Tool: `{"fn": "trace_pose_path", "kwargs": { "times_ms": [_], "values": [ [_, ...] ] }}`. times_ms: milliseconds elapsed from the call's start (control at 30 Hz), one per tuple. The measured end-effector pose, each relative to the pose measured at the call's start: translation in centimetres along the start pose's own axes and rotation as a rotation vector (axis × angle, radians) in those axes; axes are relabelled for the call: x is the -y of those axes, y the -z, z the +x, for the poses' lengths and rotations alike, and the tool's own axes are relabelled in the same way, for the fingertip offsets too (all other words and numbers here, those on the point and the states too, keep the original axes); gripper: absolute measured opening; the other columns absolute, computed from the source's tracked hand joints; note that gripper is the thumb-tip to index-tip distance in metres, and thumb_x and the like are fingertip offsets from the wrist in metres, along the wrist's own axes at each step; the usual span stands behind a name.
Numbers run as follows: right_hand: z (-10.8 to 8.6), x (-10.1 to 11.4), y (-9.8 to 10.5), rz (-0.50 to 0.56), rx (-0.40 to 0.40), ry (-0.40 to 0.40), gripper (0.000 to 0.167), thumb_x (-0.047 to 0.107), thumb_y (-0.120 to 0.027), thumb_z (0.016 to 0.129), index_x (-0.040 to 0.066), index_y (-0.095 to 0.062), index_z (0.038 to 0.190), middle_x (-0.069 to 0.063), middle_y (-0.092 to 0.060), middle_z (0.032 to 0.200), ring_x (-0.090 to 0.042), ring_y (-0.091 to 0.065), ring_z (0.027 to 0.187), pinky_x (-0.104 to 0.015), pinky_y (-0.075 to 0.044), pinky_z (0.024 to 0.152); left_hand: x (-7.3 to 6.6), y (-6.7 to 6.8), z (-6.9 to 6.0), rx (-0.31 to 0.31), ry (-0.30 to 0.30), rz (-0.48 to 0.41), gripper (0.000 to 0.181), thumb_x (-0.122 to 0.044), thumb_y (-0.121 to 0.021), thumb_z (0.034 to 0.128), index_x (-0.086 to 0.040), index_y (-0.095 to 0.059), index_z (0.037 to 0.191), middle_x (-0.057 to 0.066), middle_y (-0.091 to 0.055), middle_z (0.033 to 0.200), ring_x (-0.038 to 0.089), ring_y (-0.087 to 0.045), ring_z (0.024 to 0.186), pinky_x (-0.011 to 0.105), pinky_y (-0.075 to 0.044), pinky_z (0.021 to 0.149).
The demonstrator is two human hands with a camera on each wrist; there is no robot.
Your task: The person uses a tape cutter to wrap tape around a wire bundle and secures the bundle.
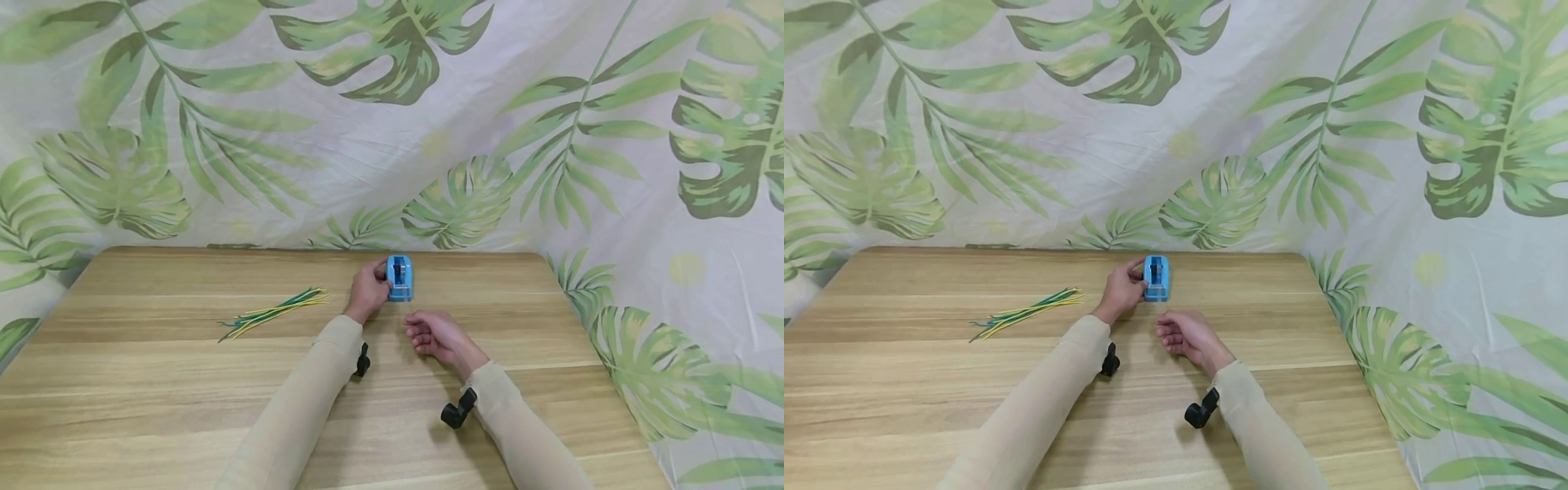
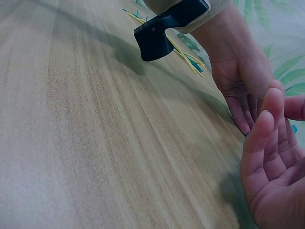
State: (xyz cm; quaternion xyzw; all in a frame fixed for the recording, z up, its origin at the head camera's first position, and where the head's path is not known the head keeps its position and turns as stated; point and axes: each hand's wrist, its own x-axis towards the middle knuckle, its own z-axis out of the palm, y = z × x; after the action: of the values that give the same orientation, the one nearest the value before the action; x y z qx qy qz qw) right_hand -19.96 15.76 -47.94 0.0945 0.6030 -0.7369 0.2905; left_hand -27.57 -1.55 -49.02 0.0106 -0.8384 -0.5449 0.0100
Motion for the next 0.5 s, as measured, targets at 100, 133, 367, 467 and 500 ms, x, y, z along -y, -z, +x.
{"fn": "trace_pose_path", "kwargs": {
  "times_ms": [100, 133, 367, 467, 500],
  "values": [
    [-0.12, -0.06, -0.03, -0.002, 0.001, -0.003, 0.024, 0.012, -0.061, 0.096, -0.006, -0.063, 0.112, 0.002, -0.066, 0.067, -0.007, -0.057, 0.052, -0.022, -0.048, 0.05, 0.1, -0.06, 0.01, 0.002, 0.001, -0.002, 0.055, 0.006, -0.065, 0.0919, -0.009, -0.055, 0.144, 0.02, -0.067, 0.111, 0.028, -0.065, 0.097, 0.037, -0.056, 0.079],
    [-0.16, -0.07, -0.04, -0.003, 0.002, -0.004, 0.024, 0.012, -0.061, 0.096, -0.006, -0.063, 0.111, 0.003, -0.066, 0.067, -0.007, -0.057, 0.053, -0.022, -0.048, 0.05, 0.12, -0.06, 0.01, 0.002, 0.002, -0.002, 0.055, 0.006, -0.065, 0.0919, -0.009, -0.055, 0.144, 0.019, -0.066, 0.111, 0.028, -0.065, 0.097, 0.037, -0.056, 0.079],
    [-0.25, -0.15, -0.11, -0.005, -0.003, -0.007, 0.022, 0.013, -0.061, 0.096, -0.005, -0.065, 0.11, 0.002, -0.066, 0.068, -0.007, -0.058, 0.053, -0.021, -0.049, 0.05, 0.11, -0.09, 0.09, -0.013, 0.006, 0.003, 0.057, 0.007, -0.065, 0.0906, -0.01, -0.056, 0.144, 0.019, -0.066, 0.111, 0.027, -0.064, 0.096, 0.035, -0.057, 0.075],
    [-0.28, -0.19, -0.08, -0.009, -0.002, -0.011, 0.021, 0.013, -0.061, 0.097, -0.004, -0.065, 0.108, 0.002, -0.066, 0.068, -0.008, -0.058, 0.053, -0.021, -0.049, 0.051, 0.13, -0.11, 0.06, -0.011, 0.006, 0.005, 0.057, 0.007, -0.065, 0.0907, -0.01, -0.056, 0.144, 0.019, -0.066, 0.11, 0.027, -0.064, 0.096, 0.035, -0.057, 0.074],
    [-0.3, -0.21, -0.06, -0.011, -0.002, -0.011, 0.021, 0.013, -0.061, 0.097, -0.004, -0.065, 0.108, 0.002, -0.066, 0.068, -0.008, -0.058, 0.053, -0.021, -0.048, 0.051, 0.13, -0.11, 0.04, -0.011, 0.007, 0.005, 0.057, 0.007, -0.065, 0.0908, -0.01, -0.056, 0.144, 0.019, -0.066, 0.11, 0.027, -0.064, 0.096, 0.035, -0.057, 0.074]
  ]
}}
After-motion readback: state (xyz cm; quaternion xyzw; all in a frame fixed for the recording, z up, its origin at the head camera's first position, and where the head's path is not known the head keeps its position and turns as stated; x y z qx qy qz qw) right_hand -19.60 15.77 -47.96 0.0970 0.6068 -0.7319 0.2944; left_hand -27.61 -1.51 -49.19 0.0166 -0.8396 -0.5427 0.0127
